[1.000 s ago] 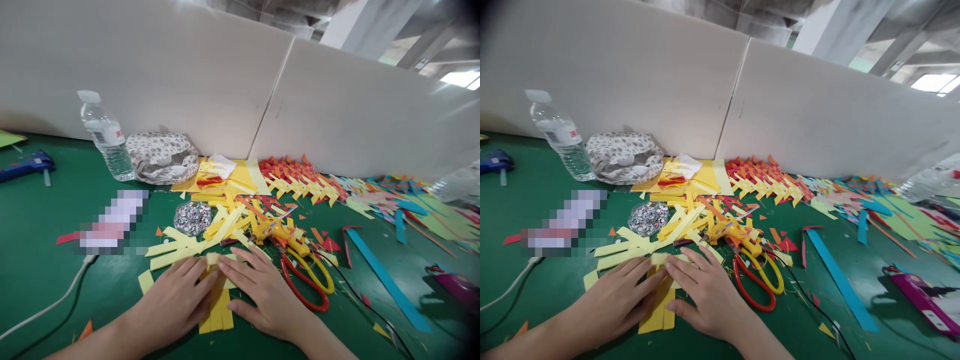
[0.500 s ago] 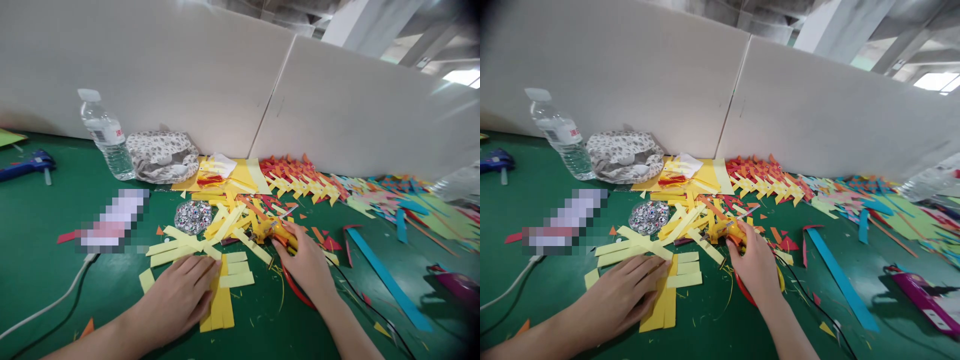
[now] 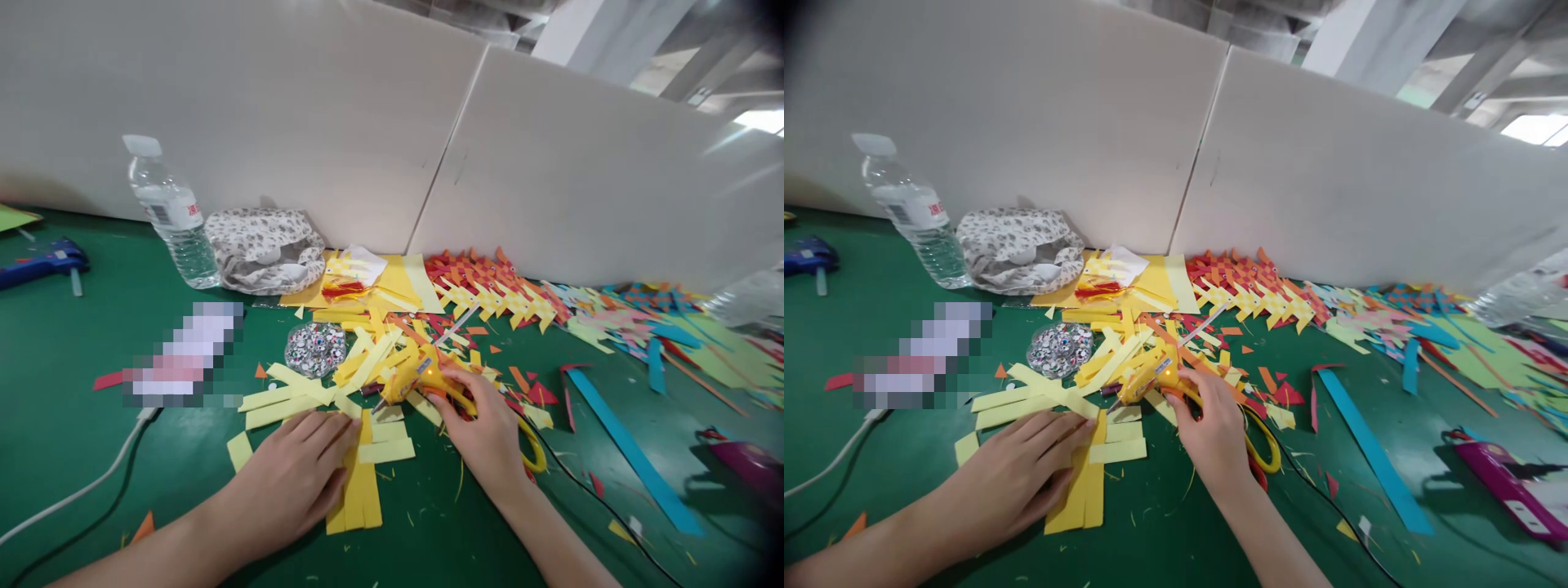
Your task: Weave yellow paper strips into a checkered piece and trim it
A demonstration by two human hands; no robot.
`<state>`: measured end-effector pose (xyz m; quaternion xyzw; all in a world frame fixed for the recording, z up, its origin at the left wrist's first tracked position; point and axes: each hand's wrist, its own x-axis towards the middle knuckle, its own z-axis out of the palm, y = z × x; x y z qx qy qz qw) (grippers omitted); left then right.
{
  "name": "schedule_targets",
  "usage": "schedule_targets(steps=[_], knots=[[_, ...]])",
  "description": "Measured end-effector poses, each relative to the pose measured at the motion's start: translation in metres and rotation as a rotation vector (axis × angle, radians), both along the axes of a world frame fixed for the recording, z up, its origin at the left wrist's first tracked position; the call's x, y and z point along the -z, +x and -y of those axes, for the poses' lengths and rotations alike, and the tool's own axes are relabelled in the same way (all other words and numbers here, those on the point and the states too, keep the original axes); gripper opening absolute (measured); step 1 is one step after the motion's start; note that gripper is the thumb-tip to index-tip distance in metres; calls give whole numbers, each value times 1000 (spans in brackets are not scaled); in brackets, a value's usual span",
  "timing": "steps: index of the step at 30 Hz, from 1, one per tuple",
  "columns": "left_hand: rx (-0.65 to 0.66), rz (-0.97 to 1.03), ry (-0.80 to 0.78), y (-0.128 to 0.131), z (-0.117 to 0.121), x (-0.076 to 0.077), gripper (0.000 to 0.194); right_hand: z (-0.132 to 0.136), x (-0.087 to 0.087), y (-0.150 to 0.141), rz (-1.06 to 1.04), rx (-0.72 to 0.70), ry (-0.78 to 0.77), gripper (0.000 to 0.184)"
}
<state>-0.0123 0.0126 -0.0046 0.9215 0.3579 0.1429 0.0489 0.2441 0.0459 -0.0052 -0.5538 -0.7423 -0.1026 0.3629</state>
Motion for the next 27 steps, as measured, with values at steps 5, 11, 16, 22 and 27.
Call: schedule_targets(steps=[5, 11, 16, 22, 27], knots=[[-1, -15, 8, 1, -1, -1, 36, 1, -2, -1, 45, -51, 77, 13], [3, -50, 9, 1, -1, -3, 36, 2, -4, 0, 78, -66, 90, 14], [1, -46, 5, 0, -1, -1, 38, 3, -9, -2, 99, -94, 141, 13], [-1, -39, 3, 0, 0, 0, 39, 6, -11, -4, 103, -110, 211, 15], [5, -22, 20, 0, -1, 0, 38, 8, -11, -6, 105, -145, 231, 20]])
